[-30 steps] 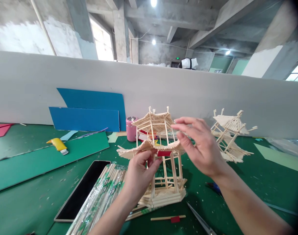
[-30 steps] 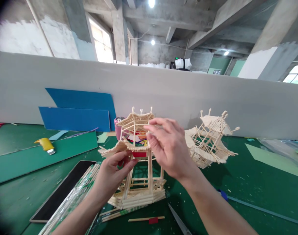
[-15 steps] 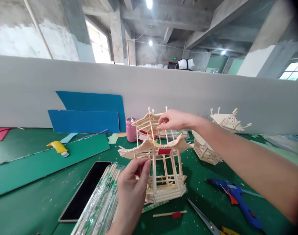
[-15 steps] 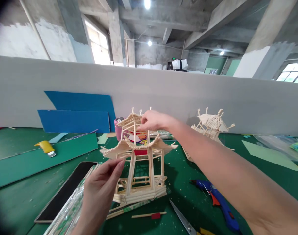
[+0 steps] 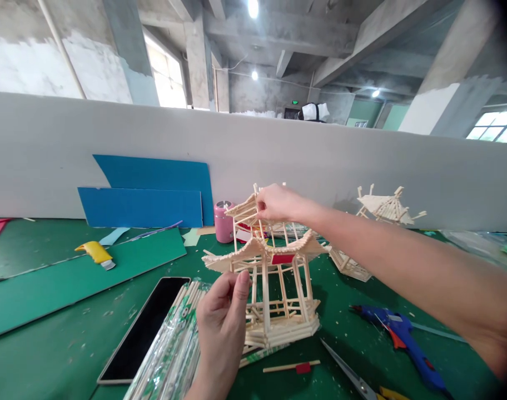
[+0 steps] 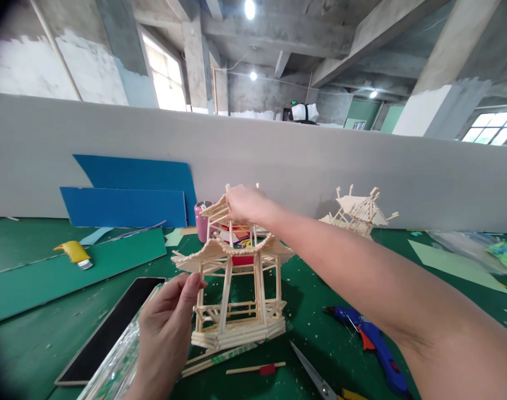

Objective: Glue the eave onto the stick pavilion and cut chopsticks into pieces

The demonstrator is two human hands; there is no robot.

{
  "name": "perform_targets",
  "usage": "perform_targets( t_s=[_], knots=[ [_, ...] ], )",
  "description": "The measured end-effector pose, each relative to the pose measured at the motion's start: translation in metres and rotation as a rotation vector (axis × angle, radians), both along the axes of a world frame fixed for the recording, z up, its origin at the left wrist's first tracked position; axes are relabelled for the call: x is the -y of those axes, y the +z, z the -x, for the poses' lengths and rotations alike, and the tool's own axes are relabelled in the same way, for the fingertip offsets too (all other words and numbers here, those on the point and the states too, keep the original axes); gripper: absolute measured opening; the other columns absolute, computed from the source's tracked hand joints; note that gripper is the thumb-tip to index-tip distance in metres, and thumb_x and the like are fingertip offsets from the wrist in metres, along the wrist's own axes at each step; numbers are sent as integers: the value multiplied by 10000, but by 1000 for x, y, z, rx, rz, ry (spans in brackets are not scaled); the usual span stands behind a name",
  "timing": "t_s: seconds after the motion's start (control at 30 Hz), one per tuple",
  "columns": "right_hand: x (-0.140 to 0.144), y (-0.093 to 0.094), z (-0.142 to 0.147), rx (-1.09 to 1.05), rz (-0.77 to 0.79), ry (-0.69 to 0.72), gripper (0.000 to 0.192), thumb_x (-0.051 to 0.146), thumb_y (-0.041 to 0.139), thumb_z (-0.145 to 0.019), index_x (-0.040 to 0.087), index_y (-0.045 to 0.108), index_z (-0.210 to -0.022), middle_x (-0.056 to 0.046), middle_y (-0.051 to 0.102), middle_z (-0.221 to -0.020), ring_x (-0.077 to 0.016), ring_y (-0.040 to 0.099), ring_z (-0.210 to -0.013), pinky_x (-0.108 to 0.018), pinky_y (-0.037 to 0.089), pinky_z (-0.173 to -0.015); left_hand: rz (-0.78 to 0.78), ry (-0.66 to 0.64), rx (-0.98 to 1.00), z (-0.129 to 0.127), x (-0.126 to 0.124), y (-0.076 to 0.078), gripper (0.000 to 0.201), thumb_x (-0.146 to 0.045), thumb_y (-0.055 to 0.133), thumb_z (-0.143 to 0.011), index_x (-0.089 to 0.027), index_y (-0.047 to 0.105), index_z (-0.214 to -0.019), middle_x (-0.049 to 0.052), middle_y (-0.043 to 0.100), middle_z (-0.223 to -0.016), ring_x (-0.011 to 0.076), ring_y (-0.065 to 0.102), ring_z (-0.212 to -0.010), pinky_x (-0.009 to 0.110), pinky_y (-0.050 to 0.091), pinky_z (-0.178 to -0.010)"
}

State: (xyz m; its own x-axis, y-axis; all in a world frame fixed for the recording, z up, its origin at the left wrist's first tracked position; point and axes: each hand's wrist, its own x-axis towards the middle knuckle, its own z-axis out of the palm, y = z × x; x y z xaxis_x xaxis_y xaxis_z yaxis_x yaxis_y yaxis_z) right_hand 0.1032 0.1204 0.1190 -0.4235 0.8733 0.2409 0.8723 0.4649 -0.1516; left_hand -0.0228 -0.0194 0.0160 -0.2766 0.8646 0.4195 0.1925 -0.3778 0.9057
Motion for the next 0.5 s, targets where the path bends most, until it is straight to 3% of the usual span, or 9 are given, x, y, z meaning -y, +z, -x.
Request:
perform_targets(
  t_s=[0.13,0.33,0.43,0.5],
  knots=[
    [1,3,-4,-95,-56,45,127,143,542,-682,156,593,-567,-36,578,-597,-137,499,-571,-267,340,-526,20,-5,27,-1,-1,1,188,-290,533,-759,-171,567,-617,-42,439,-512,94,373,-501,196,287,-454],
    [17,22,-17,-385,-10,209,209,279,400,-854,167,496,-706,12,542,-667,-64,447,-526,-178,354,-480,26,-37,100,0,-1,1,133,-278,553,-751,-177,574,-667,-39,483,-556,101,428,-546,197,331,-496],
    [35,35,-25,-754,218,359,179,255,383,-873,176,445,-725,0,555,-771,-45,449,-527,-162,351,-466,2,-38,115,5,0,-1,91,-266,554,-761,-187,598,-773,-24,546,-657,112,488,-624,205,377,-553],
    [50,44,-31,-985,374,443,177,236,380,-882,179,433,-722,15,542,-691,-44,445,-508,-156,339,-450,-53,-2,96,10,2,2,96,-248,552,-769,-197,604,-832,-10,575,-757,122,517,-701,216,405,-615]
  ],
)
